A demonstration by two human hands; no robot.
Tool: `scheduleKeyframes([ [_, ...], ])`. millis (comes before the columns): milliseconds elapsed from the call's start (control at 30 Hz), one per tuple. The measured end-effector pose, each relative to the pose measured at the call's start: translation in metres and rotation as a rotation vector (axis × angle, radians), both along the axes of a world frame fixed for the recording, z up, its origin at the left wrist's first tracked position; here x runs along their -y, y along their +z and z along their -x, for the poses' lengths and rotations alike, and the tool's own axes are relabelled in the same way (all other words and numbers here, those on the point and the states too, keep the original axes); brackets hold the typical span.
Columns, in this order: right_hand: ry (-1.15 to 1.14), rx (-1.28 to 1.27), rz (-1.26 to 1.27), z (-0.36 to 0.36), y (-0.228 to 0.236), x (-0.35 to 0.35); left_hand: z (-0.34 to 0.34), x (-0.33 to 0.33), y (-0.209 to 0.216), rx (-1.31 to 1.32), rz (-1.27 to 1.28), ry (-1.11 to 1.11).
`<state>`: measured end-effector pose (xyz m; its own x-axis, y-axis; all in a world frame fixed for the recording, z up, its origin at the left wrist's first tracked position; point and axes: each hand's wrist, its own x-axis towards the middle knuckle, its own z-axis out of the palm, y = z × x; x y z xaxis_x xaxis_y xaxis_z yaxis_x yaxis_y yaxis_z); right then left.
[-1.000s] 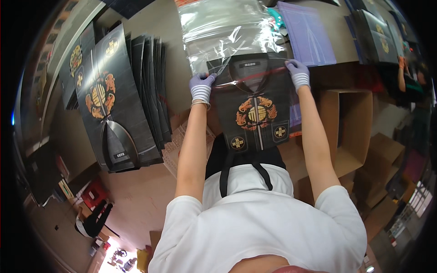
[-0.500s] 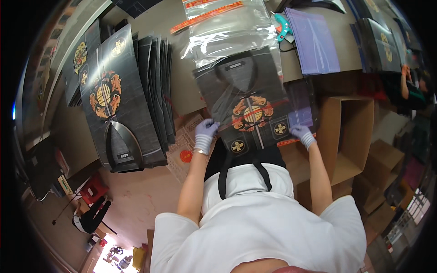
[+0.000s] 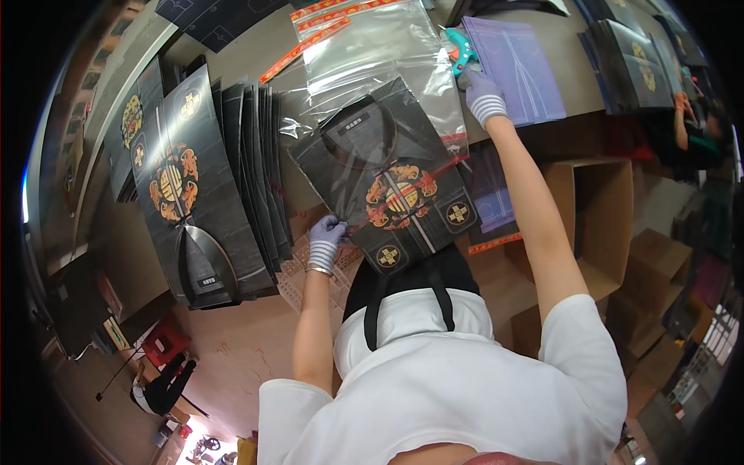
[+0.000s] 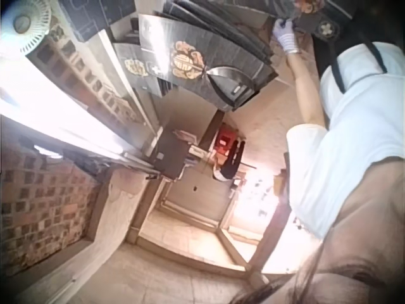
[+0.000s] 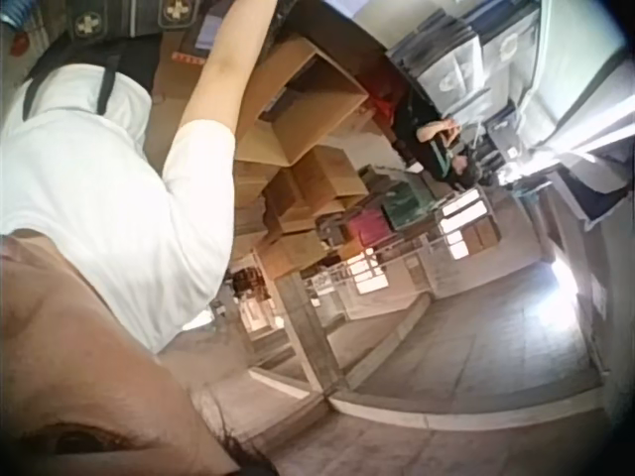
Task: The person places flat printed items into clear plastic bags and seals them. They stack the packaged items and place them into a cardboard box. The person repeats this process with different printed items, handling them one at a time.
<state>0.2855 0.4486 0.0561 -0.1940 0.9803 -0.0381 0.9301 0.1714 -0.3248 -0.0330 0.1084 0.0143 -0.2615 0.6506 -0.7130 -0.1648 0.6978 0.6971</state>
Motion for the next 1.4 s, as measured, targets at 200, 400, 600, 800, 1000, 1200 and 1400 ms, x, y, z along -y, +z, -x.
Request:
scheduleKeyframes([
  [200,0.084,0.162,0.016,0.018,-0.008,-0.006,-0.003,0.005,-0.005,0.009,0.011,-0.02],
  [400,0.16,0.122,-0.204,0.018,-0.002,0.025,-0.004,0.006,-0.017,0.028,-0.001,0.036],
  [600,-0.018,-0.102,0.114,0.038,0.013,0.102,0.001,-0.007,-0.025,-0.151,-0.093,0.24],
  [800,-0.143,-0.467,0.304,0.031,-0.015,0.098,-0.002,-0.022,-0.01,-0.14,-0.178,0.264],
  [1000,-0.208,-0.727,0.394,-0.018,-0.004,0.17,-0.015,0.019,0.002,-0.04,-0.125,0.046],
  [1200,-0.432,-0.72,0.568,-0.098,-0.055,0.297,-0.053,0.102,0.01,-0.054,-0.11,-0.313],
  [1400,-0.439,-1.096,0.428,-0.052,0.024,0.252,-0.044,0.047,0.111,0.111,-0.313,-0.324],
])
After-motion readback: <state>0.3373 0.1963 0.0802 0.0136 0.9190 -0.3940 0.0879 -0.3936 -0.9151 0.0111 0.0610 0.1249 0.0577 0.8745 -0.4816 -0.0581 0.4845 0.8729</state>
